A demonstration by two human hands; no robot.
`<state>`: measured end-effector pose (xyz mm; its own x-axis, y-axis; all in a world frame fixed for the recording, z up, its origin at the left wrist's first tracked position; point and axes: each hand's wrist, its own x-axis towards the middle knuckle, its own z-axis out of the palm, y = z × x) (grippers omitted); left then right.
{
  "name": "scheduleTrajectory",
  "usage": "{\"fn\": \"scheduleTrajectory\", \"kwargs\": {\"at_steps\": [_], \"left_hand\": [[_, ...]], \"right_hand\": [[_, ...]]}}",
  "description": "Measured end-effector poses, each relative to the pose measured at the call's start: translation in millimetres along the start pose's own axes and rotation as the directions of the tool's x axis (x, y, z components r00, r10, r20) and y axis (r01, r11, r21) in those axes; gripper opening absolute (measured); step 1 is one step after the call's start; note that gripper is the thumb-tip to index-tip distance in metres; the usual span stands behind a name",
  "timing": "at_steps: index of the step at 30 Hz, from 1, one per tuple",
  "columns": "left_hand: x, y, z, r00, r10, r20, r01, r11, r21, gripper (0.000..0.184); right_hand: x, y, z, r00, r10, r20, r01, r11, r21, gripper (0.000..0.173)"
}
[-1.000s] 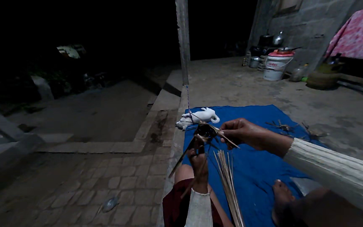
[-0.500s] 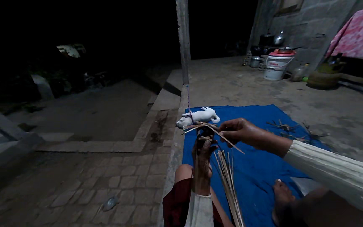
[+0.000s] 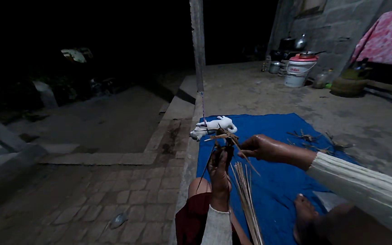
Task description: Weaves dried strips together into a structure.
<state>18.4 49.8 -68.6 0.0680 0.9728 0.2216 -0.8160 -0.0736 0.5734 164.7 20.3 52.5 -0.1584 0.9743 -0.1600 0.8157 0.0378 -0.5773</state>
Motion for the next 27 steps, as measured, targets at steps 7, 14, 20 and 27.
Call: {"fn": "scheduleTrajectory", "kwargs": {"at_steps": [7, 14, 20, 27], "left_hand": [[6.0, -4.0, -7.5, 0.996, 0.083, 0.013, -0.084, 0.991, 0.101, 0.018], [-1.2, -5.6, 1.4, 0.998, 0.034, 0.059, -0.039, 0.995, 0.091, 0.023], [-0.5, -2.9, 1.7, 0.996, 0.044, 0.079, -0.049, 0.997, 0.061, 0.023], [2.0, -4.7, 1.2, 0.995, 0.051, 0.083, -0.052, 0.999, 0.007, 0.025]], "right_hand": [[-6.5, -8.5, -7.3, 0.990, -0.069, -0.120, 0.113, 0.903, 0.414, 0.009], [0.8, -10.2, 10.5, 0.971, -0.104, -0.217, 0.186, 0.897, 0.401, 0.011], [-1.0, -13.0, 14.8, 0.950, -0.128, -0.284, 0.209, 0.938, 0.275, 0.015], [3.2, -4.4, 17.6, 0.845, -0.226, -0.484, 0.376, 0.895, 0.238, 0.010]]}}
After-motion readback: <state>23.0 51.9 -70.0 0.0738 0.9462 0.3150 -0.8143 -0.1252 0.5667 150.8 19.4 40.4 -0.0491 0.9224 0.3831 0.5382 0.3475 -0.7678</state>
